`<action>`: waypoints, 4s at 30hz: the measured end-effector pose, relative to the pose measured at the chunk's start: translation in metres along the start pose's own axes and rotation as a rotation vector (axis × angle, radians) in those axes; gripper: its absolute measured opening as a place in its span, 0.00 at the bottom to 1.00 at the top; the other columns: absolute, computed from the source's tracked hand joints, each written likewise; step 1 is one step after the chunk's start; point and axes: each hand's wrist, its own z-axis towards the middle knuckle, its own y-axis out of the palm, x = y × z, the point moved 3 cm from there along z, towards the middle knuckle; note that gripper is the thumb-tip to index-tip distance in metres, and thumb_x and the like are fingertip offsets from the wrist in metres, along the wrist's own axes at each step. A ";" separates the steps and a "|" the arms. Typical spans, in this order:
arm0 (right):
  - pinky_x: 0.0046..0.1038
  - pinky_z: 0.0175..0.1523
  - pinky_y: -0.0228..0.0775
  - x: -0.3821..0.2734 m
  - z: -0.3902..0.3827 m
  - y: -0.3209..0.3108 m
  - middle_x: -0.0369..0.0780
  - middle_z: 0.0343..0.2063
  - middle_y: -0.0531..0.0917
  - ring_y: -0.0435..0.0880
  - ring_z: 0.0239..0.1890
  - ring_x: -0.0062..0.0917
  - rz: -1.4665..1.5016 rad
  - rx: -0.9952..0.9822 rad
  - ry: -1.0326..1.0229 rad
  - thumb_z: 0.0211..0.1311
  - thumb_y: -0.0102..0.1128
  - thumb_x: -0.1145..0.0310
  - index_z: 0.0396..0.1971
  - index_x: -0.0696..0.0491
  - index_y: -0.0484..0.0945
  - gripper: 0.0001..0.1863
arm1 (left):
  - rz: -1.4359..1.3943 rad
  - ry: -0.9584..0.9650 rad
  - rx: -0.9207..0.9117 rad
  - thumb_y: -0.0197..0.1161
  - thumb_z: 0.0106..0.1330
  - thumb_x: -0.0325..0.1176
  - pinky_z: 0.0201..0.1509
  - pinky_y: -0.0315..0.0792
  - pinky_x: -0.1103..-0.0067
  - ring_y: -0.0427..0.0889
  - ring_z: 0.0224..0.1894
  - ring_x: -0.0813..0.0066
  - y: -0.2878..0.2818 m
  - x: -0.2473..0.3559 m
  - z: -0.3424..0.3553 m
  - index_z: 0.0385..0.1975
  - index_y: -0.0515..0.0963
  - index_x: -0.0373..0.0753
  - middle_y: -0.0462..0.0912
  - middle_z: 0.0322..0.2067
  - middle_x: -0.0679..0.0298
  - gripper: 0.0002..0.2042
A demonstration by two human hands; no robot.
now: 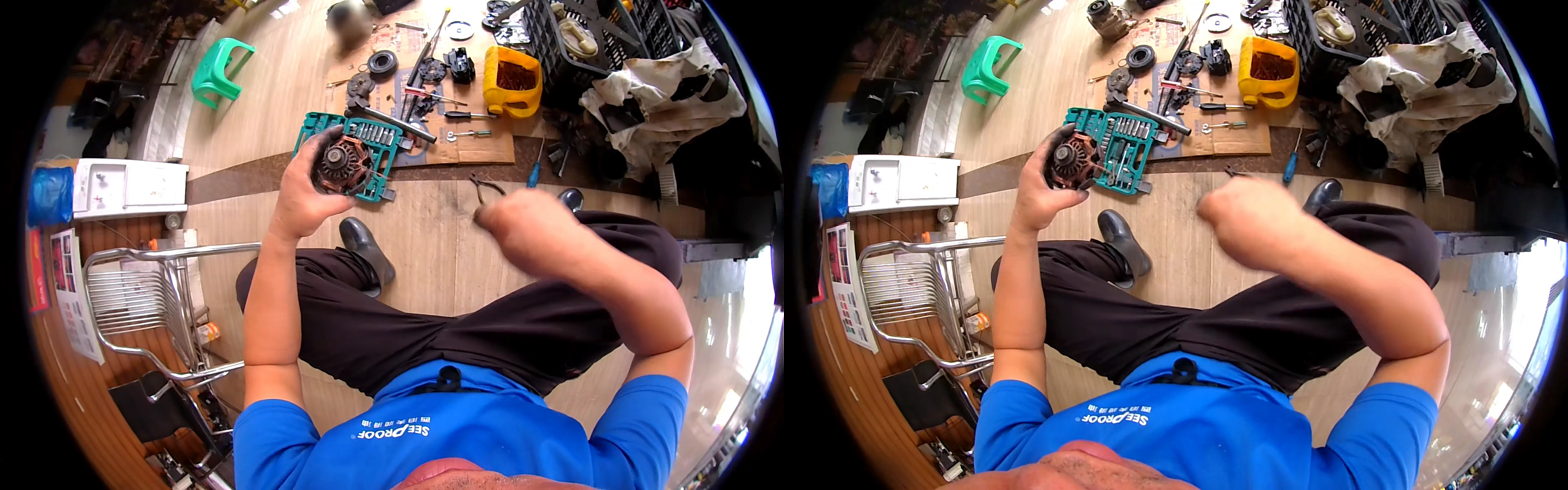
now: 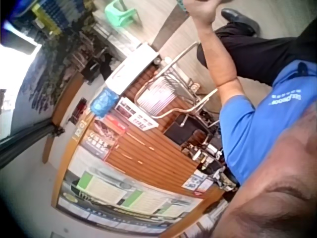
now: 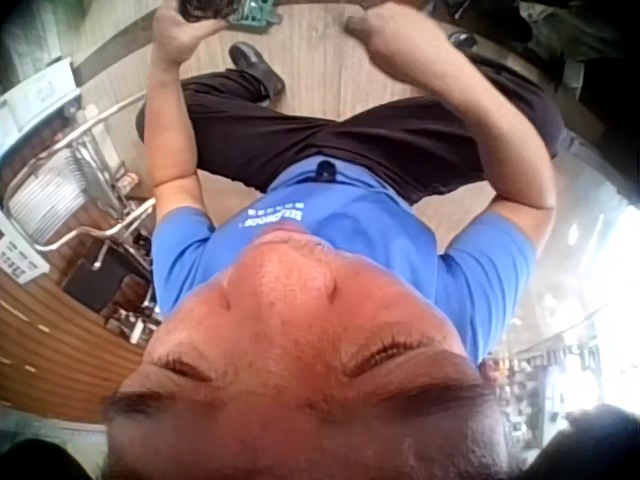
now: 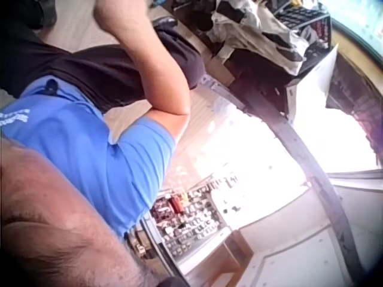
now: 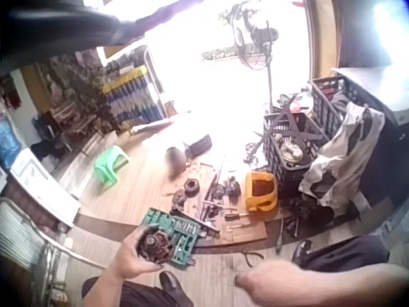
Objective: The person disassembles and handles the internal components of an electric motor while sitting on the floor, using pliers and a screwdriver to manipulate wires and parts.
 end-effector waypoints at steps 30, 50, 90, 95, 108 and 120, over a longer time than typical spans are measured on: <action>0.36 0.45 0.78 0.285 0.157 0.187 0.46 0.37 0.86 0.85 0.40 0.38 -0.494 -0.616 0.243 0.54 0.65 0.60 0.34 0.53 0.87 0.13 | 0.278 -0.102 -0.125 0.67 0.37 0.27 0.60 0.69 0.74 0.77 0.54 0.56 0.028 -0.016 0.002 0.55 0.72 0.32 0.77 0.50 0.50 0.36; 0.41 0.48 0.77 0.258 0.199 0.309 0.47 0.46 0.73 0.76 0.51 0.41 -0.215 0.073 0.492 0.64 0.50 0.66 0.47 0.56 0.72 0.15 | 0.181 -0.168 -0.107 0.70 0.36 0.26 0.65 0.64 0.74 0.73 0.59 0.66 0.008 -0.053 0.002 0.60 0.68 0.31 0.74 0.54 0.55 0.41; 0.41 0.45 0.71 -0.016 0.059 0.003 0.49 0.37 0.76 0.77 0.42 0.43 -0.132 0.603 -0.161 0.55 0.62 0.64 0.48 0.56 0.74 0.21 | 0.259 0.234 0.212 0.72 0.39 0.26 0.64 0.65 0.68 0.71 0.59 0.51 0.012 0.018 -0.018 0.59 0.66 0.33 0.73 0.54 0.49 0.39; 0.40 0.44 0.72 -0.024 0.066 0.001 0.48 0.37 0.75 0.77 0.42 0.41 -0.172 0.596 -0.117 0.54 0.63 0.64 0.48 0.55 0.74 0.22 | 0.246 0.184 0.255 0.69 0.40 0.25 0.63 0.66 0.68 0.72 0.57 0.50 0.015 0.020 -0.017 0.59 0.66 0.32 0.73 0.52 0.47 0.38; 0.41 0.44 0.72 -0.032 0.065 0.004 0.49 0.36 0.76 0.77 0.42 0.43 -0.117 0.541 -0.132 0.55 0.63 0.63 0.48 0.56 0.74 0.21 | 0.415 0.215 0.263 0.76 0.41 0.29 0.61 0.68 0.69 0.76 0.56 0.54 0.022 0.017 -0.015 0.59 0.67 0.31 0.74 0.53 0.49 0.40; 0.40 0.44 0.72 -0.034 0.064 0.008 0.48 0.37 0.75 0.78 0.42 0.43 -0.082 0.474 -0.088 0.56 0.63 0.63 0.48 0.54 0.73 0.20 | 0.442 0.241 0.244 0.76 0.41 0.30 0.63 0.67 0.67 0.74 0.56 0.51 0.025 0.022 -0.016 0.59 0.67 0.31 0.74 0.53 0.47 0.40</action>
